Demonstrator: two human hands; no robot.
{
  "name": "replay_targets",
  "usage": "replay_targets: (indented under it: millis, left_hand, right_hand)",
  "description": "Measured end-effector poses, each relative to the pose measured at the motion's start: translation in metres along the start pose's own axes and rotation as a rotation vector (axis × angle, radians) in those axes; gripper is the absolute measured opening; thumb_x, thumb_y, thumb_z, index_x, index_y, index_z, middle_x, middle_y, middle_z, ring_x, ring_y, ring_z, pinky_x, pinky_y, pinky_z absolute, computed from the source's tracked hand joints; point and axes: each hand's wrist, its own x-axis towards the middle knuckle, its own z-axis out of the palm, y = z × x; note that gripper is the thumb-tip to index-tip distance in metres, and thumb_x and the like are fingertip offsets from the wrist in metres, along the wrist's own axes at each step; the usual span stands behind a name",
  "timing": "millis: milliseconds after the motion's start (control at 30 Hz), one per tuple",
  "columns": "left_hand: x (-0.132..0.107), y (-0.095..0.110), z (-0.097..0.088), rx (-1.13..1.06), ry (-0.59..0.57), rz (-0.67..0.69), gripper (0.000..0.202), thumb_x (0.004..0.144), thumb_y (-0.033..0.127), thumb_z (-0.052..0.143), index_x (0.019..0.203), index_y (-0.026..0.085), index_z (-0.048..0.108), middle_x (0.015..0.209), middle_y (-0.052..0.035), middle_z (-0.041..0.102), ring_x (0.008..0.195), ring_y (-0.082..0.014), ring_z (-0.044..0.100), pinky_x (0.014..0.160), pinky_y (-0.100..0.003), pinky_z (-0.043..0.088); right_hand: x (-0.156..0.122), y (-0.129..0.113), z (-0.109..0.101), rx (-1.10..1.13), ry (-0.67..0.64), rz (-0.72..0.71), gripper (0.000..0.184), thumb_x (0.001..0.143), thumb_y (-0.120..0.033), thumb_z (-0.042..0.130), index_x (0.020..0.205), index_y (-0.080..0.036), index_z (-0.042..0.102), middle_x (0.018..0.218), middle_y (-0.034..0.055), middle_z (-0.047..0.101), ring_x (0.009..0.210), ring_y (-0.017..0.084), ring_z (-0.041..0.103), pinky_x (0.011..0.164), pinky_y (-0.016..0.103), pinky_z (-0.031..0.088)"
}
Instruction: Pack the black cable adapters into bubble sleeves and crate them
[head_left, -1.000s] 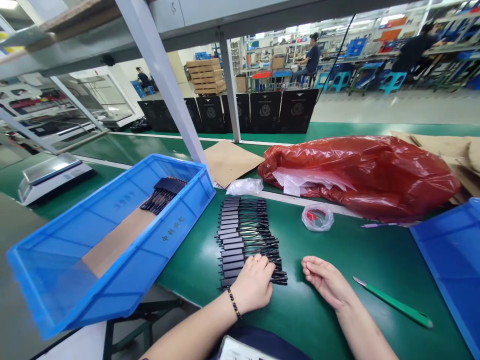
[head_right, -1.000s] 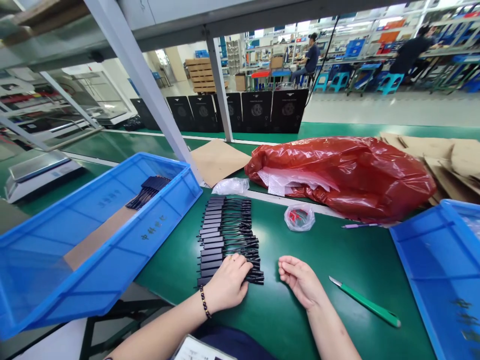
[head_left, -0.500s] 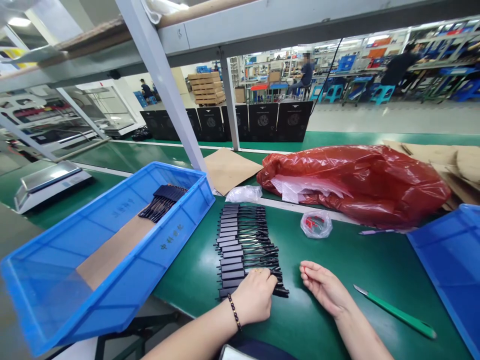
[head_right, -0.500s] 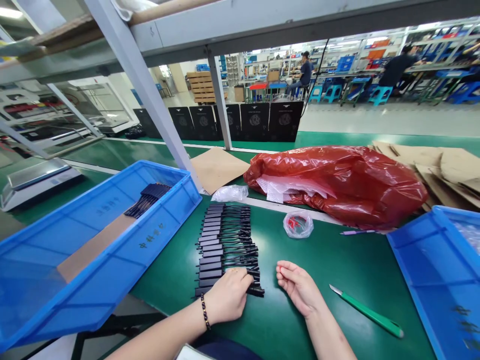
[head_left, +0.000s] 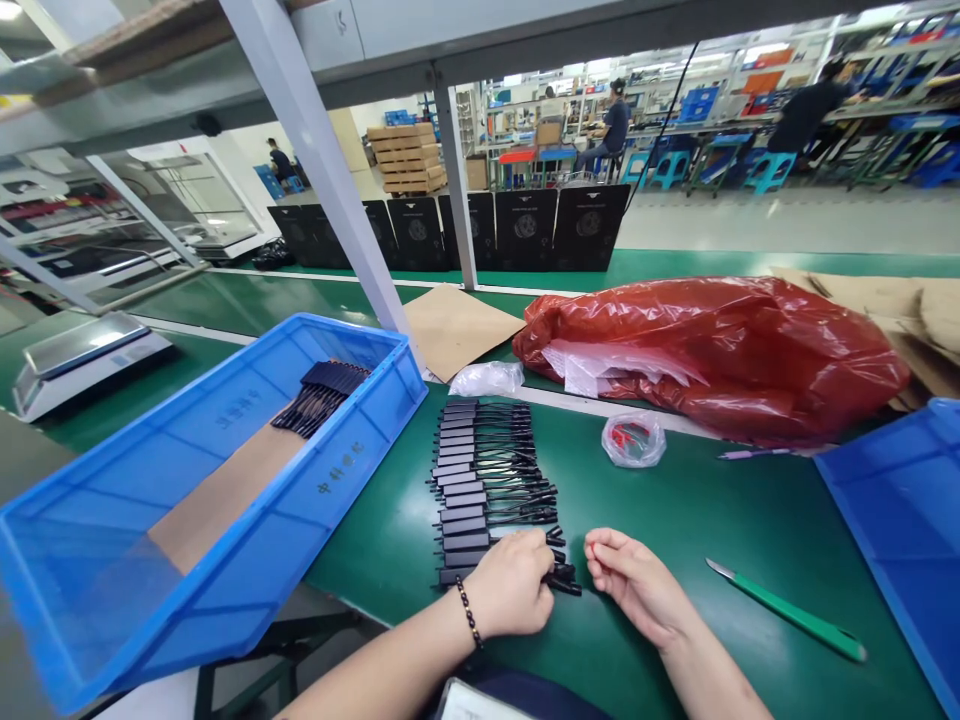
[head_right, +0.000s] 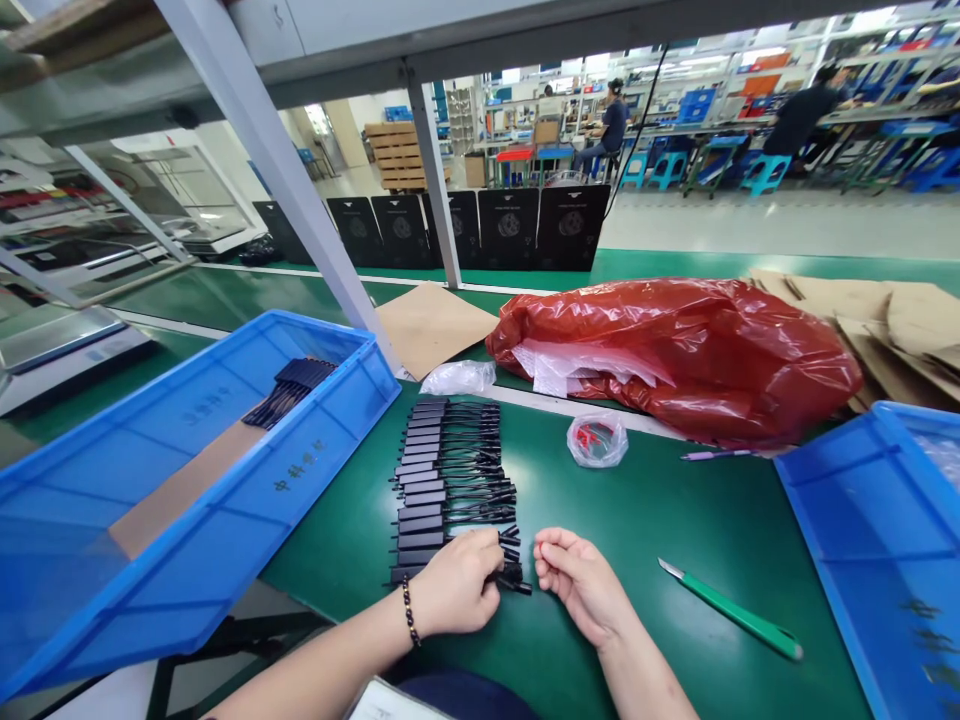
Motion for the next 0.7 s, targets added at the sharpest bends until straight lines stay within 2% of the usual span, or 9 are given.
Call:
replay_targets:
  millis: [67,167,333,367,433,500,700]
  left_hand:
    - [0.001,-0.001,-0.002,-0.072,0.009,0.012,0.012,0.062,0.013,0.048,0.072,0.019,0.047,0.082,-0.0037,0.052,0.077,-0.0167,0.049,0.072,-0.027,0.042]
    - [0.003,-0.004,-0.007,-0.281,-0.063,-0.014,0.015,0.064,0.014,0.05,0.078,0.019,0.049,0.078,-0.0006,0.055,0.072,-0.0133,0.05,0.067,-0.023,0.041]
    - [0.007,-0.008,-0.011,-0.705,-0.196,-0.09,0.035,0.074,0.023,0.051,0.109,0.02,0.049,0.07,0.003,0.06,0.058,-0.0091,0.053,0.06,-0.02,0.041]
    - [0.008,-0.008,-0.011,-0.733,-0.207,-0.104,0.032,0.076,0.026,0.049,0.108,0.02,0.052,0.069,0.0025,0.06,0.057,-0.0091,0.053,0.058,-0.019,0.041]
    - [0.01,-0.008,-0.011,-0.726,-0.202,-0.132,0.023,0.079,0.03,0.046,0.092,0.018,0.06,0.065,0.0014,0.06,0.058,-0.0097,0.054,0.057,-0.019,0.041]
    - [0.013,-0.007,-0.01,-0.698,-0.188,-0.152,0.022,0.079,0.032,0.046,0.078,0.017,0.062,0.063,0.001,0.059,0.059,-0.0101,0.055,0.057,-0.019,0.04]
    - [0.019,-0.003,-0.011,-0.767,-0.158,-0.165,0.018,0.076,0.028,0.049,0.08,0.017,0.062,0.069,0.0015,0.061,0.06,-0.0091,0.053,0.061,-0.02,0.04]
  right_hand:
    - [0.0,0.002,0.002,-0.005,-0.018,-0.007,0.022,0.054,-0.023,0.078,0.066,-0.014,0.062,0.057,-0.0023,0.056,0.047,0.005,0.049,0.044,0.017,0.042]
    - [0.002,0.004,0.004,-0.008,-0.044,-0.019,0.024,0.054,-0.026,0.079,0.063,-0.013,0.06,0.055,-0.0025,0.055,0.045,0.005,0.046,0.042,0.016,0.039]
    - [0.001,0.008,0.007,-0.089,-0.035,-0.032,0.027,0.054,-0.03,0.079,0.065,-0.013,0.061,0.054,-0.0019,0.056,0.042,0.005,0.046,0.042,0.017,0.039]
    - [0.0,0.009,0.007,-0.103,-0.029,-0.039,0.028,0.054,-0.031,0.078,0.065,-0.013,0.061,0.054,-0.002,0.056,0.042,0.005,0.046,0.042,0.017,0.039]
    - [-0.002,0.011,0.01,-0.13,-0.031,-0.052,0.029,0.055,-0.035,0.077,0.066,-0.013,0.06,0.051,-0.0026,0.055,0.041,0.005,0.045,0.041,0.018,0.038]
    - [-0.004,0.013,0.012,-0.171,-0.031,-0.066,0.03,0.057,-0.038,0.076,0.066,-0.014,0.059,0.048,-0.0031,0.054,0.04,0.005,0.045,0.042,0.018,0.038]
    - [0.0,0.018,0.015,-0.299,0.094,-0.234,0.035,0.056,-0.044,0.074,0.065,-0.014,0.057,0.052,-0.0021,0.056,0.044,0.008,0.049,0.046,0.02,0.039]
